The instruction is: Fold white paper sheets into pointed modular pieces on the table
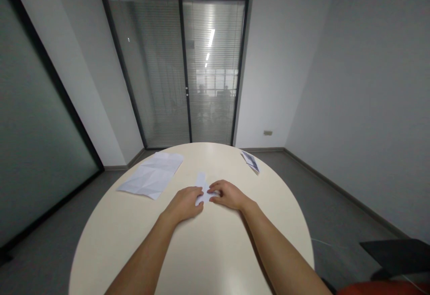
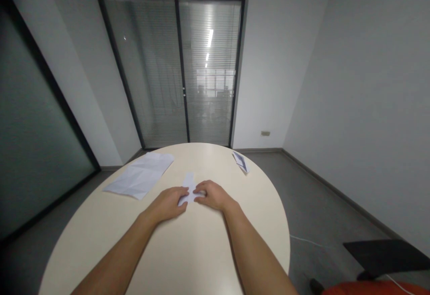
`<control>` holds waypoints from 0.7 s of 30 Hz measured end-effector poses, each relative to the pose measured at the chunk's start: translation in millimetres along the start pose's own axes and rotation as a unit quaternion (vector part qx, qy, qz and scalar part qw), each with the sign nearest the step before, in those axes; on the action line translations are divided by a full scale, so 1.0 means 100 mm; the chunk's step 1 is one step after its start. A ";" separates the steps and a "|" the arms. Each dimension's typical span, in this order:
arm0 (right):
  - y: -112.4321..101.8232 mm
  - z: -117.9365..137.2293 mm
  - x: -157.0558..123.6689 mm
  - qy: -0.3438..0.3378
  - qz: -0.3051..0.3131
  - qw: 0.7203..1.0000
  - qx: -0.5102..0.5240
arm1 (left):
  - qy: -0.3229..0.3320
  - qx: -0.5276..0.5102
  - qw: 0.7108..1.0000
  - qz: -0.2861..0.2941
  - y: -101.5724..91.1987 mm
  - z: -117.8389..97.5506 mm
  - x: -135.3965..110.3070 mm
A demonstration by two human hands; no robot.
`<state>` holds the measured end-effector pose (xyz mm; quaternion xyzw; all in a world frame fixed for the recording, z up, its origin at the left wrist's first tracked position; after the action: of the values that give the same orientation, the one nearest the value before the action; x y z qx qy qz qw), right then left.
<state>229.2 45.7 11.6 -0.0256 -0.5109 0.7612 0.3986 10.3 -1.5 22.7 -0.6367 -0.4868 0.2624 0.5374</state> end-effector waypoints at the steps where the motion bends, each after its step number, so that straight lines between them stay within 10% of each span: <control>1: 0.00 0.00 0.00 0.001 0.002 1.000 0.000 | 0.001 -0.003 1.000 -0.001 -0.01 -0.01 0.00; 21: -0.01 0.06 0.01 -0.028 0.011 0.999 -0.046 | -0.007 -0.023 1.000 0.008 -0.06 -0.07 0.00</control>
<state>226.1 42.3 15.6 -0.0276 -0.5558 0.7418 0.3741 14.2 -4.9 30.7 -0.6509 -0.4917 0.2600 0.5166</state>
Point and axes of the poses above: each hand's wrist, its own x-axis towards the middle knuckle, its own y-axis out of the palm, z = x × y, the point moved 1 cm from there along x, towards the middle knuckle, and after that the axes turned 4 degrees about -y, right-handed, at the moved point
